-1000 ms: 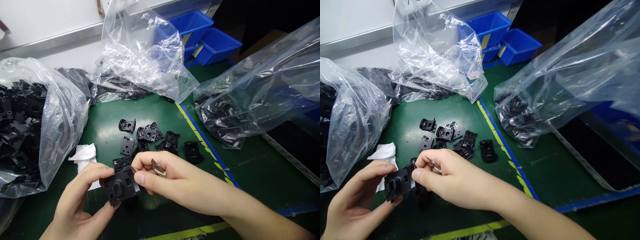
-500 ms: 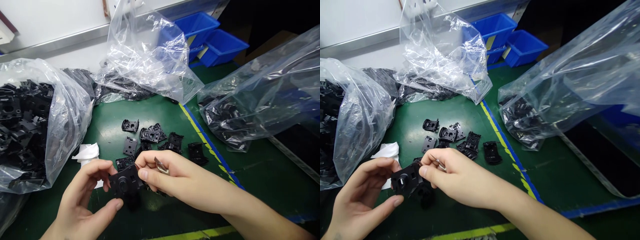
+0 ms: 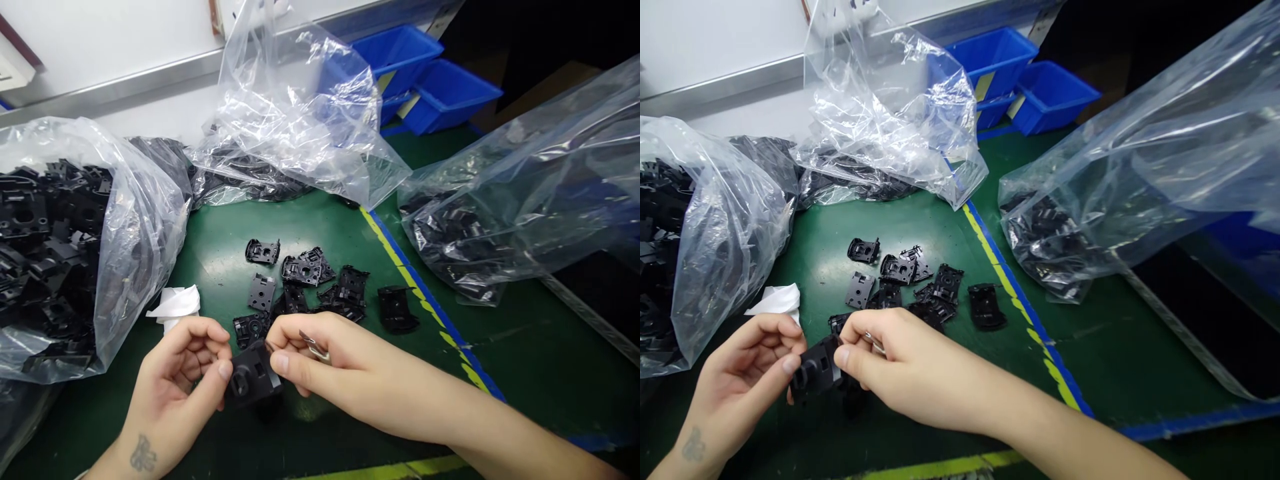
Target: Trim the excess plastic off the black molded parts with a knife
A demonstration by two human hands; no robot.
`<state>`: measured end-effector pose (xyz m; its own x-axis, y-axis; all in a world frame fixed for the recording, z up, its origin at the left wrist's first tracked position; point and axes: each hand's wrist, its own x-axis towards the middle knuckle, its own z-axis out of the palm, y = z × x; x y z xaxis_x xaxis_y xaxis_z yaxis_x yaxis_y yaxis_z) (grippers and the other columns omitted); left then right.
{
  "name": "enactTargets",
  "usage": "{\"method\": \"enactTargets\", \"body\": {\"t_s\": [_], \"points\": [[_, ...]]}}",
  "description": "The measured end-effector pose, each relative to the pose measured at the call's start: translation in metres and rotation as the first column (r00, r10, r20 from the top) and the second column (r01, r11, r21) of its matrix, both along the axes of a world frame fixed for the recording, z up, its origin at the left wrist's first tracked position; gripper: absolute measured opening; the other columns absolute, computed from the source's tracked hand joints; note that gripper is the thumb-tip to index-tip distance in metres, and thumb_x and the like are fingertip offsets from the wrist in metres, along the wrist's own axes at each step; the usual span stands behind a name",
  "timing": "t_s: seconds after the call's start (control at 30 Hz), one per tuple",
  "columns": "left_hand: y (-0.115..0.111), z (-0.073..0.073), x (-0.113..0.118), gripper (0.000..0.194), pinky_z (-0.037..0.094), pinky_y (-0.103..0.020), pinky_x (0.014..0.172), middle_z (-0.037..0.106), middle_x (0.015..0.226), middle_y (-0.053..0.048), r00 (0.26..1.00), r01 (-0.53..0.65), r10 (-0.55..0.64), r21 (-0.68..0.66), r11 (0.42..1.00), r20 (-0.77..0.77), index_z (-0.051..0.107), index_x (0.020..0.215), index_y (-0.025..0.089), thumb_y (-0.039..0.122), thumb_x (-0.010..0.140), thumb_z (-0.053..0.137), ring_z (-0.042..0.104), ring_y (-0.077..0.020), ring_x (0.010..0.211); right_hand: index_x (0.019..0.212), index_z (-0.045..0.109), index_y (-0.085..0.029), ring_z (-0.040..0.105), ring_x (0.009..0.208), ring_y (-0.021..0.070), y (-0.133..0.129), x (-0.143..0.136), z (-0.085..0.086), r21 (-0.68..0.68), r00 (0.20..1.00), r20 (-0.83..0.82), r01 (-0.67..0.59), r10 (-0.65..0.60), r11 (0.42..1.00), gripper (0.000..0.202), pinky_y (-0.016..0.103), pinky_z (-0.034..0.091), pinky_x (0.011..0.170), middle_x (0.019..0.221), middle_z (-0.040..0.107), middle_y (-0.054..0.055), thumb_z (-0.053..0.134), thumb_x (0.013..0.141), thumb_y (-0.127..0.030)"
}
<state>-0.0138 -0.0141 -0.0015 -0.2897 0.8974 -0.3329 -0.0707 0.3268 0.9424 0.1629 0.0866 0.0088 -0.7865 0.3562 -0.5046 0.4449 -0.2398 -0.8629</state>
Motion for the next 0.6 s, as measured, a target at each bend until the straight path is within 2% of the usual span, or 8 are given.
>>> {"method": "enactTargets", "body": {"t_s": [0.13,0.23,0.3,0.37,0.43,0.5,0.53,0.6], "points": [[0.002,-0.005,-0.005,0.013,0.043,-0.013,0.041,0.053,0.061,0.004,0.998,0.029,-0.027,-0.041,0.999,0.05,0.066,0.09,0.023,0.035,0.086,0.065,0.048,-0.0067,0.047,0.076,0.046,-0.019,0.038,0.059,0.011,-0.002,-0.003,-0.001,0.002,0.999,0.008,-0.041,0.041,0.999,0.023,0.023,0.029,0.052,0.064,0.042,-0.005,0.046,0.093,-0.034],[0.004,-0.008,-0.014,0.023,0.047,-0.018,0.048,0.057,0.066,0.001,0.968,0.227,-0.221,-0.046,0.973,0.115,0.07,0.097,0.022,0.04,0.087,0.063,0.052,-0.0096,0.054,0.079,0.048,-0.019,0.039,0.06,0.0118,-0.003,-0.003,0.0,0.014,0.999,0.032,-0.031,0.031,0.999,0.022,0.023,0.029,0.052,0.065,0.044,-0.004,0.045,0.093,-0.035],[0.004,-0.006,-0.022,0.02,0.048,-0.019,0.051,0.06,0.074,-0.002,0.938,0.345,-0.343,-0.036,0.938,0.052,0.072,0.097,0.022,0.037,0.087,0.063,0.054,-0.0111,0.058,0.081,0.05,-0.019,0.041,0.061,0.0126,-0.004,-0.003,0.001,0.048,0.999,0.04,-0.015,0.013,0.999,0.02,0.023,0.03,0.053,0.066,0.045,-0.003,0.046,0.093,-0.035],[0.002,0.003,-0.03,0.016,0.049,-0.021,0.054,0.063,0.079,-0.003,0.92,0.375,-0.367,0.034,0.926,-0.136,0.073,0.095,0.023,0.031,0.088,0.061,0.058,-0.0129,0.063,0.08,0.05,-0.019,0.044,0.064,0.0141,-0.005,-0.002,0.001,0.131,0.999,0.042,0.007,-0.012,0.991,0.022,0.024,0.033,0.057,0.068,0.047,-0.002,0.044,0.094,-0.035],[-0.001,0.016,-0.037,0.014,0.051,-0.023,0.062,0.068,0.085,-0.004,0.889,0.329,-0.244,0.172,0.929,-0.387,0.074,0.094,0.025,0.023,0.088,0.061,0.062,-0.0155,0.072,0.075,0.048,-0.02,0.048,0.068,0.0158,-0.005,-0.001,0.001,0.226,0.998,0.054,0.008,-0.021,0.974,0.029,0.026,0.036,0.061,0.07,0.049,-0.001,0.04,0.096,-0.038],[-0.004,0.031,-0.043,0.018,0.051,-0.022,0.071,0.07,0.089,-0.001,0.821,0.2,0.036,0.347,0.916,-0.569,0.073,0.094,0.027,0.016,0.086,0.062,0.064,-0.0154,0.081,0.07,0.045,-0.02,0.049,0.069,0.017,-0.005,0.001,0.002,0.297,0.996,0.084,-0.022,-0.003,0.955,0.035,0.027,0.037,0.063,0.07,0.05,0.0,0.038,0.096,-0.042],[-0.004,0.038,-0.046,0.02,0.05,-0.021,0.073,0.07,0.09,0.001,0.755,0.123,0.204,0.439,0.89,-0.624,0.073,0.093,0.027,0.012,0.085,0.063,0.064,-0.0141,0.083,0.069,0.044,-0.02,0.049,0.068,0.0172,-0.006,0.002,0.002,0.32,0.995,0.104,-0.04,0.006,0.946,0.036,0.027,0.037,0.063,0.069,0.049,0.0,0.038,0.095,-0.043],[0.001,0.053,-0.056,0.018,0.049,-0.02,0.072,0.07,0.084,0.003,0.543,0.004,0.514,0.614,0.789,-0.664,0.073,0.088,0.024,0.01,0.081,0.066,0.062,-0.0116,0.076,0.068,0.042,-0.02,0.049,0.067,0.0171,-0.006,0.003,0.003,0.354,0.991,0.134,-0.055,0.008,0.934,0.035,0.027,0.037,0.062,0.067,0.048,-0.001,0.037,0.095,-0.042]]}}
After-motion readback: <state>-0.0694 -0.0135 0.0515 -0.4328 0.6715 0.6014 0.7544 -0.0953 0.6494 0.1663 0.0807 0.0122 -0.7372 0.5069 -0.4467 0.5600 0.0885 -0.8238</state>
